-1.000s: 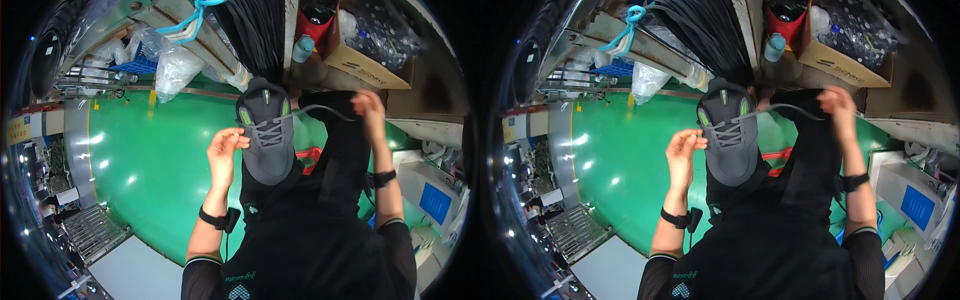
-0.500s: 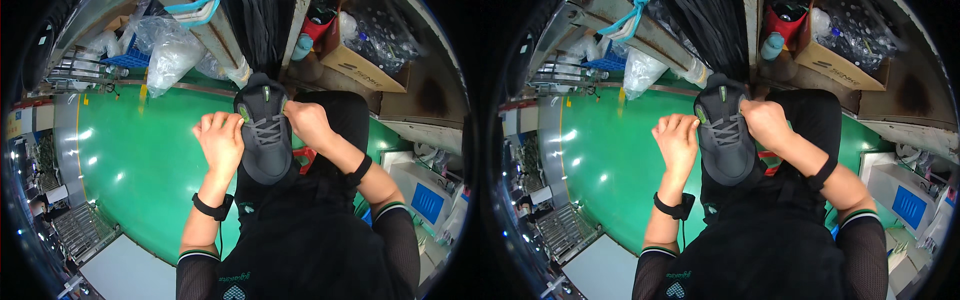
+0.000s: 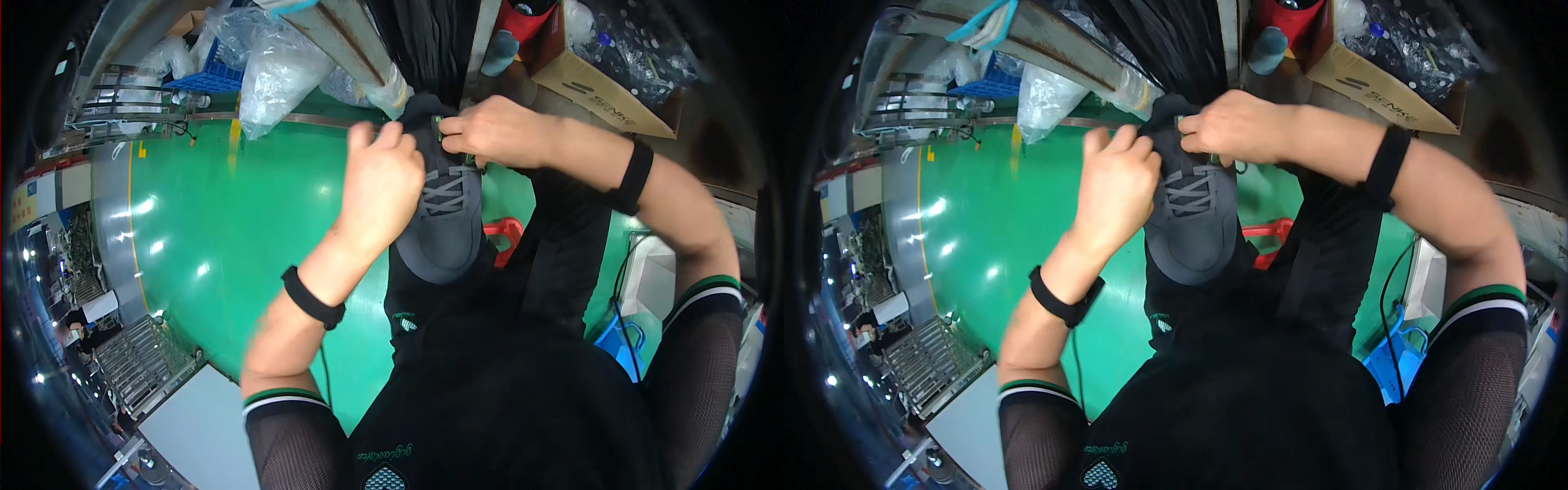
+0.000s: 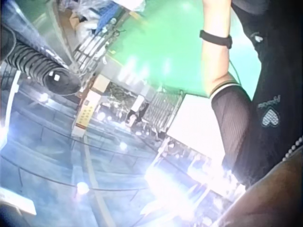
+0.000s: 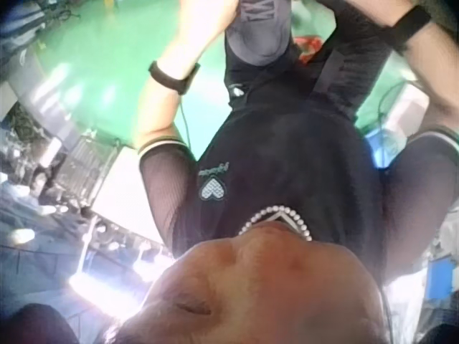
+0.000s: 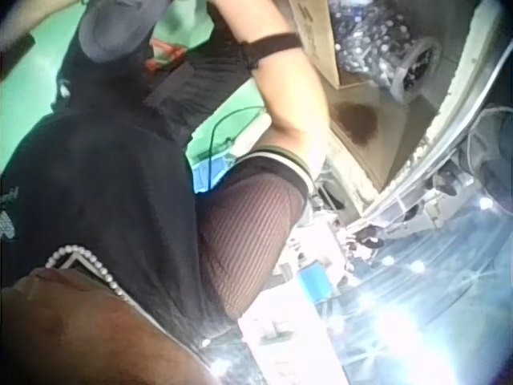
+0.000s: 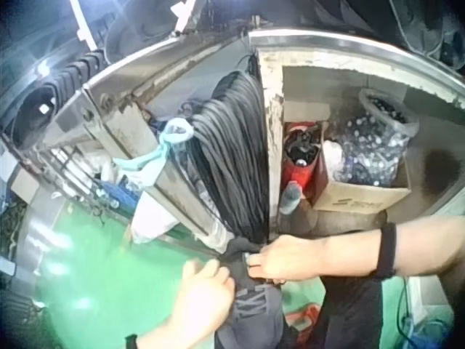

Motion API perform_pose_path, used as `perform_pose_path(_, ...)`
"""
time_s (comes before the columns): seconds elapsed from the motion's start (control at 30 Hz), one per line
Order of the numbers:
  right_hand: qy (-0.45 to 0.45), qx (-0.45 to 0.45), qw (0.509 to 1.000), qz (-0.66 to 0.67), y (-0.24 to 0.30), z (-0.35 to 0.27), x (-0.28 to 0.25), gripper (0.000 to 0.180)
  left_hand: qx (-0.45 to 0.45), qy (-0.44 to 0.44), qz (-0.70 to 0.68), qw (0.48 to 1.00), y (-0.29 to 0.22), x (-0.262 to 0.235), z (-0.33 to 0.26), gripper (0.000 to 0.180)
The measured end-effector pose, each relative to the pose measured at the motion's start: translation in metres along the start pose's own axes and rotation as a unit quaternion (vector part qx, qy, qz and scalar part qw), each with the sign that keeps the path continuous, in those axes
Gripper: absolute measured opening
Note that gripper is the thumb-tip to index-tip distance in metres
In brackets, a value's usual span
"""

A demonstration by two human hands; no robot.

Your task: Lacing up newly manufactured shoes at a factory workstation.

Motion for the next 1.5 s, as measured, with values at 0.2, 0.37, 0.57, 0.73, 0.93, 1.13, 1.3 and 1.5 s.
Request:
perform_pose_path(0.2,0.040,-0.005,0.998,0.050,-0.013,-0.003,0.007,0.025,0.125,0.061,-0.037,0.990,0.014,0.004,0.009,0.004)
perform_pose_path(0.37,0.056,0.094,0.979,0.175,-0.022,-0.006,0.008,0.025,0.144,0.040,-0.205,0.967,0.028,0.006,0.011,0.027)
perform_pose_path(0.57,0.352,0.183,0.906,0.144,-0.030,0.026,0.020,0.026,0.162,0.173,-0.279,0.931,0.054,0.032,0.018,0.021)
perform_pose_path(0.73,0.169,0.289,0.918,0.210,-0.023,0.011,0.027,0.010,0.118,0.148,-0.301,0.934,0.059,0.036,0.007,0.018)
perform_pose_path(0.93,-0.316,0.174,0.892,0.273,0.031,0.003,-0.020,0.009,0.049,0.143,-0.381,0.912,0.068,0.038,-0.003,0.020)
perform_pose_path(1.13,-0.291,0.283,0.850,0.335,0.018,0.020,0.022,0.006,0.070,0.063,-0.311,0.946,0.066,0.037,-0.014,0.020)
perform_pose_path(1.3,-0.192,0.303,0.911,0.202,0.041,0.040,0.037,0.009,0.068,0.052,-0.342,0.936,0.071,0.031,-0.020,0.023)
perform_pose_path(1.5,-0.189,0.339,0.888,0.247,0.033,0.048,0.043,0.004,0.049,0.077,-0.378,0.921,0.076,0.037,-0.018,0.022)
Point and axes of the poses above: each hand's wrist, its own z-axis towards the middle knuckle, its own x-axis out of the palm, y = z × x, the point moved 5 cm from there along z, towards the middle knuckle, and after that the axes turned 4 degrees about -y, right-handed, at the moved point
